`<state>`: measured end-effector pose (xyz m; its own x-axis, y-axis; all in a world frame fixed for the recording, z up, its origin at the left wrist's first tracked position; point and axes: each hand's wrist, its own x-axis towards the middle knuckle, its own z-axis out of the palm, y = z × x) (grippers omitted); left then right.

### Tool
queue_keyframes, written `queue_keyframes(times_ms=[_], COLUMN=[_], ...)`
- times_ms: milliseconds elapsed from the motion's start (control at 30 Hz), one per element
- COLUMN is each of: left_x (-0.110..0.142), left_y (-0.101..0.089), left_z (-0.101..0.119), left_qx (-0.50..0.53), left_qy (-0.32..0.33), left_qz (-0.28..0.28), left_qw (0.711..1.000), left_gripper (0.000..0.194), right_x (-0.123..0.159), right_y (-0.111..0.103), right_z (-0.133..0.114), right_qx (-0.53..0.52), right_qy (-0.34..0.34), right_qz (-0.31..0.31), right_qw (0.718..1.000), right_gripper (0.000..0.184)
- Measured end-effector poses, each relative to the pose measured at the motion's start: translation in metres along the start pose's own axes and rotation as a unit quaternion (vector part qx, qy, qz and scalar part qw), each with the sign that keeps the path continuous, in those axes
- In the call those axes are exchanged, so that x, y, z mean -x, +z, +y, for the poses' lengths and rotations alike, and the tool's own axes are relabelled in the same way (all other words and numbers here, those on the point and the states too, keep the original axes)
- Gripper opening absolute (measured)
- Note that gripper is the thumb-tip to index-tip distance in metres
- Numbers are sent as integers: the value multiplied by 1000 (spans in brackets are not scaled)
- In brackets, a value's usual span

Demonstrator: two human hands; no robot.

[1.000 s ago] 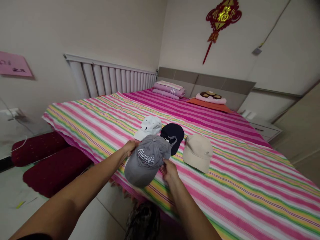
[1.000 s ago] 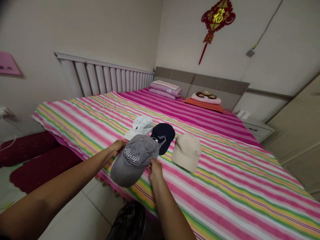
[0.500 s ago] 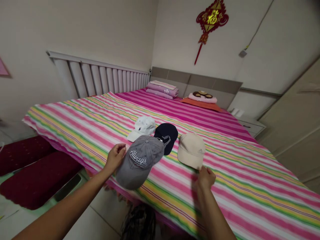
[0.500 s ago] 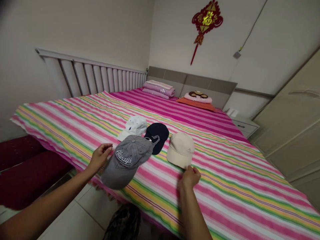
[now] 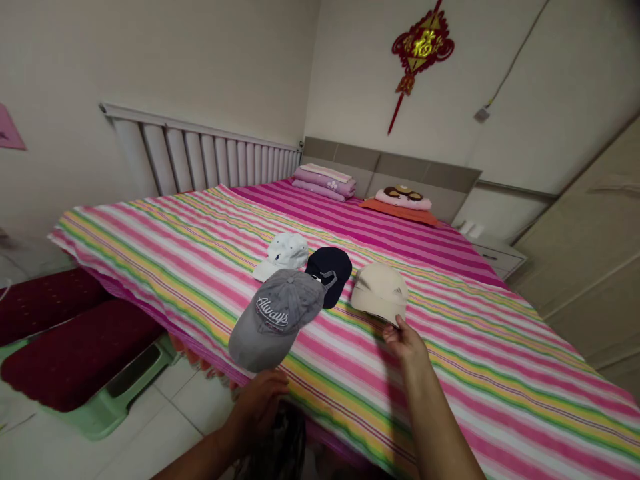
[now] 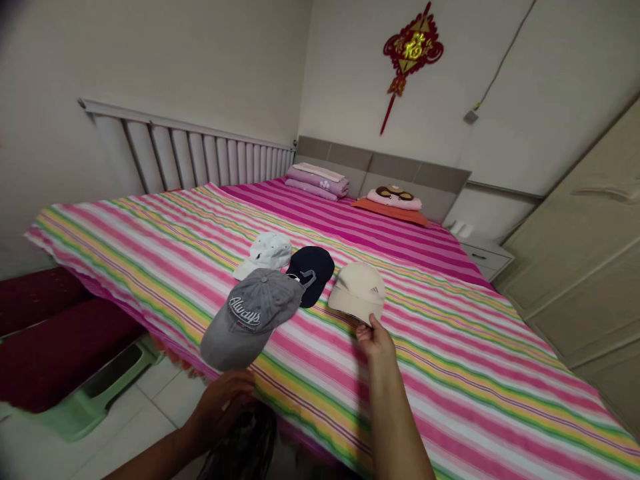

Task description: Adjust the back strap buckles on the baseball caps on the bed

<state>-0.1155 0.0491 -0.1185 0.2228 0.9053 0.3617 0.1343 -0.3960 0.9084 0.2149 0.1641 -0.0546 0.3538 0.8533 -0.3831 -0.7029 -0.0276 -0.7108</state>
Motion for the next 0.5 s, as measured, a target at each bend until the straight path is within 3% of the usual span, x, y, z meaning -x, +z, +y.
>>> queue_keyframes(times_ms=[133, 233, 300, 367, 433, 500], left_x=[-8, -24, -40, -55, -69, -77], left_y=[23, 38, 46, 52, 57, 61], left_z=[11, 24, 35, 46, 58, 68], left_qx=[34, 112, 219, 340, 442, 501], left_qy=[-20, -123, -214, -274, -284, -273], left_qz=[-25, -24, -32, -70, -130, -155], left_qw=[999, 986, 951, 897, 841, 806], left_gripper=[14, 11, 22, 37, 49, 51], right_x=[39, 78, 104, 128, 150, 167], right_y=[-20, -41, -59, -78, -97, -113], right_z=[6, 14, 22, 31, 42, 53], right_qx=[-35, -48, -45, -7, 39, 81], right_qy=[36, 47, 43, 28, 33, 47], right_qz=[-17, -47, -70, -123, -149, -173], right_qw=[999, 997, 996, 992, 988, 980], right_gripper=[11, 8, 15, 24, 21, 20])
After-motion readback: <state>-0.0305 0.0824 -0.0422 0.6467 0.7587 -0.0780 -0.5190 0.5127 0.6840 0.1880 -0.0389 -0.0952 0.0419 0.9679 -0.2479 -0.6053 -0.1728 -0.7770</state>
